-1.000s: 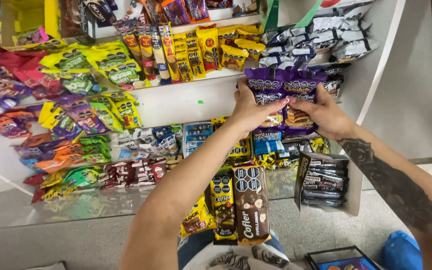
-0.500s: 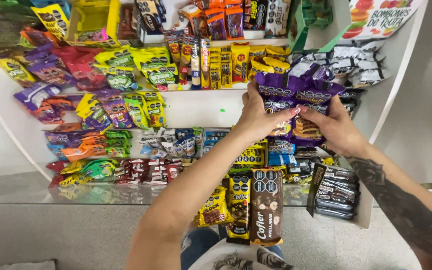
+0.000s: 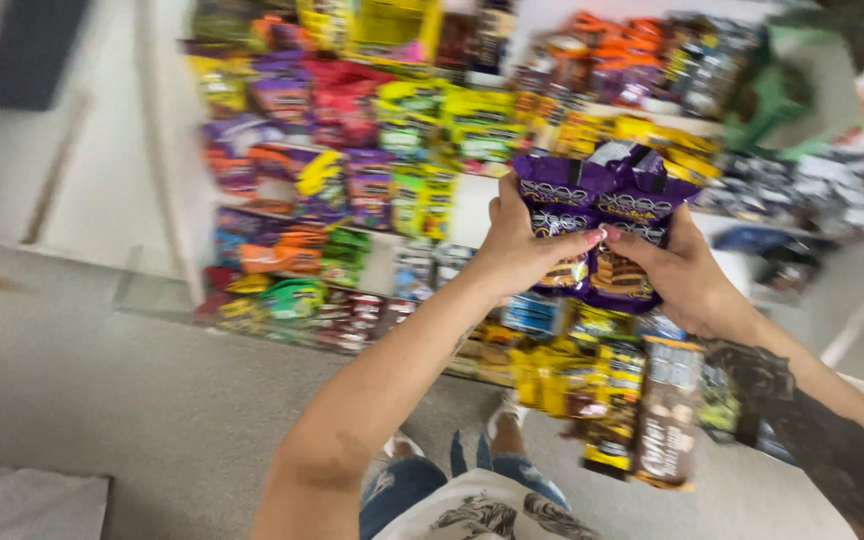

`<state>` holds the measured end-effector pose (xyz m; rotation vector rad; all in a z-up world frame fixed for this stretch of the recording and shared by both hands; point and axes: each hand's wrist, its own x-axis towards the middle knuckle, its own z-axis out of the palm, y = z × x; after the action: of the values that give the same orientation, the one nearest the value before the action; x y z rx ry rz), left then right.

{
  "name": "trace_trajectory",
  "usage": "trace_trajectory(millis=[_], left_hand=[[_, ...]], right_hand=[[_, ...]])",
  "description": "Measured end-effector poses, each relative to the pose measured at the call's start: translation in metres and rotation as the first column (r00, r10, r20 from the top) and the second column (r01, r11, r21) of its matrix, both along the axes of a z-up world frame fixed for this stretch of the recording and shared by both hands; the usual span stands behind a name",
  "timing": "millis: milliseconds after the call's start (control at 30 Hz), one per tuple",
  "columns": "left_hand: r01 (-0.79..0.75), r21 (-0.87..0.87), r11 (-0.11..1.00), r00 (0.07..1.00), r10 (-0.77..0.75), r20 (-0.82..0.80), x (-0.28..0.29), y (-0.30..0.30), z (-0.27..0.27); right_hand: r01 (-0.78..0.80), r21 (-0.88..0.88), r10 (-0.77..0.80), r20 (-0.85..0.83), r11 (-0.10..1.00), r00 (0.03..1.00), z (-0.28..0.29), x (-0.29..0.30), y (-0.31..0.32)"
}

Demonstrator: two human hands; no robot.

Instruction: Organizing and arranging various snack and candy packages on a retail shelf and wiping down the shelf surface.

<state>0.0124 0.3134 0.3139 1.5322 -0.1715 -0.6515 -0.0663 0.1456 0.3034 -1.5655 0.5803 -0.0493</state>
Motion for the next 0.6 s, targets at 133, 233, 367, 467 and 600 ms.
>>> trace_trajectory(millis=[133,233,367,467,600], left_hand=[[-0.055,0.284,0.957,0.998,0.048,0.031,0.017,0.093,0.011],[-0.132,0.173,0.976,0.991,0.129,0.027,0.021,0.176,0.027],[-0.356,0.242,0.903,0.932,0.324,0.162,0.025,0.271,0.018],[-0.521,-0.027,0.853,0.824,0.511,0.247,0.017,0.34,0.029],[-0.651,-0.046,0.758,0.723,0.637,0.267,0.013,0.41,0.047]], right_hand=[[-0.037,0.143,0.049,-0.08,0.989,0.996,0.007,0.034,0.081],[-0.192,0.05,0.196,-0.092,0.98,0.976,0.016,0.061,0.157],[-0.294,0.191,0.297,0.014,0.936,0.955,0.022,0.085,0.258],[-0.375,0.073,0.371,0.059,0.924,0.927,0.038,0.097,0.329],[-0.553,0.096,0.531,0.187,0.827,0.827,0.046,0.125,0.401]])
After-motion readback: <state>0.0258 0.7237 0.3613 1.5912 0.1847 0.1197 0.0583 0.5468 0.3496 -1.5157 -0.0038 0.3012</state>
